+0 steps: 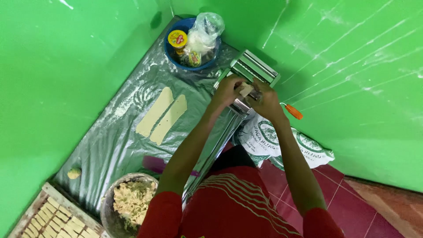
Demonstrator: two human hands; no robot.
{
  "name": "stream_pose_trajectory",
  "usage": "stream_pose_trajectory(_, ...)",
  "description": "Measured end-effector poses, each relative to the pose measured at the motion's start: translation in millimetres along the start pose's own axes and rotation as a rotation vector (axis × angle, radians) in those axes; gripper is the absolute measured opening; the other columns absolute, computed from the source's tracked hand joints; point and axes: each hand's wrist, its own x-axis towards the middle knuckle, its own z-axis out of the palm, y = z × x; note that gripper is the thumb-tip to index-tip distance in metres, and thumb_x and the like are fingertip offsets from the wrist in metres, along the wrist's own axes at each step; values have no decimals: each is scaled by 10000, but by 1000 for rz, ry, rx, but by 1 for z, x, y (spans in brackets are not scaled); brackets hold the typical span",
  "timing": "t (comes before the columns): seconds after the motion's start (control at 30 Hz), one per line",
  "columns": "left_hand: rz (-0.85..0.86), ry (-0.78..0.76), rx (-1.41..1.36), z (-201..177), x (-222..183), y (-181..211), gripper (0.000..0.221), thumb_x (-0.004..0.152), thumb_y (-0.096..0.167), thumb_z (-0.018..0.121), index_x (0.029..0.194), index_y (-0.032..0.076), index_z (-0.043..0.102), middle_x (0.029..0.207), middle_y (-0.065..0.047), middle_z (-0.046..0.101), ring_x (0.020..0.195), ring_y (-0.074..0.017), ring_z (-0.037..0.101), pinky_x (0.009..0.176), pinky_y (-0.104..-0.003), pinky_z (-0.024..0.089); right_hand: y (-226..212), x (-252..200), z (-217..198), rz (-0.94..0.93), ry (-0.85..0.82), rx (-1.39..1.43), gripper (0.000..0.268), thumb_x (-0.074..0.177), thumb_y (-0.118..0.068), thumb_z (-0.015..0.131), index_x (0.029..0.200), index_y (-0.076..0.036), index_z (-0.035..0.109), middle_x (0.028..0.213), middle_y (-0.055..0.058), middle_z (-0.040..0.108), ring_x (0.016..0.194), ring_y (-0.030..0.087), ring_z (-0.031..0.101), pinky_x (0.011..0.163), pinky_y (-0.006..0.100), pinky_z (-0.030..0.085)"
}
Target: Rolling out dough using a manual machine and cutting it into strips.
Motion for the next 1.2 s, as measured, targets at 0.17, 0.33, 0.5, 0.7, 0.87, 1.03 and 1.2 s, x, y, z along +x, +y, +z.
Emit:
stream_pose_trajectory(0.17,38,-4,-93,-5,-1,0,265,893,33,750,1156,65,748,1006,-132,762,881,-230,750,803,-351,600,8,-62,-27,186,203,57,493,870,-72,790,1333,6,641,1244,214,694,1068,335,711,866,396,616)
stream_pose_trajectory(0.33,28,-87,-173,-4,-7,8,264,896,9,713,1151,71,740,1057,-112,771,925,-207,770,803,-325,615,29,-110,-43,278,379,-301,366,877,-15,798,1225,-3,687,1210,192,701,1109,393,678,979,495,556)
stream_pose_trajectory(0.5,52,-173,-103,0,-11,22,280,904,-37,695,1167,50,730,1085,-139,774,964,-227,766,843,-333,600,28,-116,-46,270,267,-251,435,795,-67,808,1197,30,675,1176,260,669,1063,455,648,920,513,531)
stream_pose_trajectory(0.7,16,-191,-144,9,-10,20,300,899,-24,693,1185,61,722,1123,-127,766,1021,-218,760,897,-325,608,65,-126,-23,321,222,-341,511,847,-80,780,1318,-4,600,1240,238,643,1138,439,604,985,553,479)
stream_pose_trajectory(0.87,22,-207,-123,4,-7,23,306,897,-24,693,1188,62,727,1133,-129,766,1025,-224,761,905,-329,606,77,-124,-10,361,98,-482,522,967,-150,694,1436,8,527,1261,246,577,1145,424,547,927,583,448)
stream_pose_trajectory(1.03,-40,-229,-138,7,-4,15,303,925,3,684,1214,78,732,1154,-125,766,1035,-225,761,901,-331,608,97,-136,20,470,-36,-504,419,1009,-235,637,1357,-19,551,1231,230,562,1116,407,558,894,577,475)
stream_pose_trajectory(1.2,-61,-219,-210,16,4,-6,316,960,74,674,1271,99,726,1205,-123,755,1052,-207,756,922,-336,613,115,-151,45,433,-129,-462,583,856,-406,724,1196,48,591,1101,292,618,1035,488,618,706,611,543)
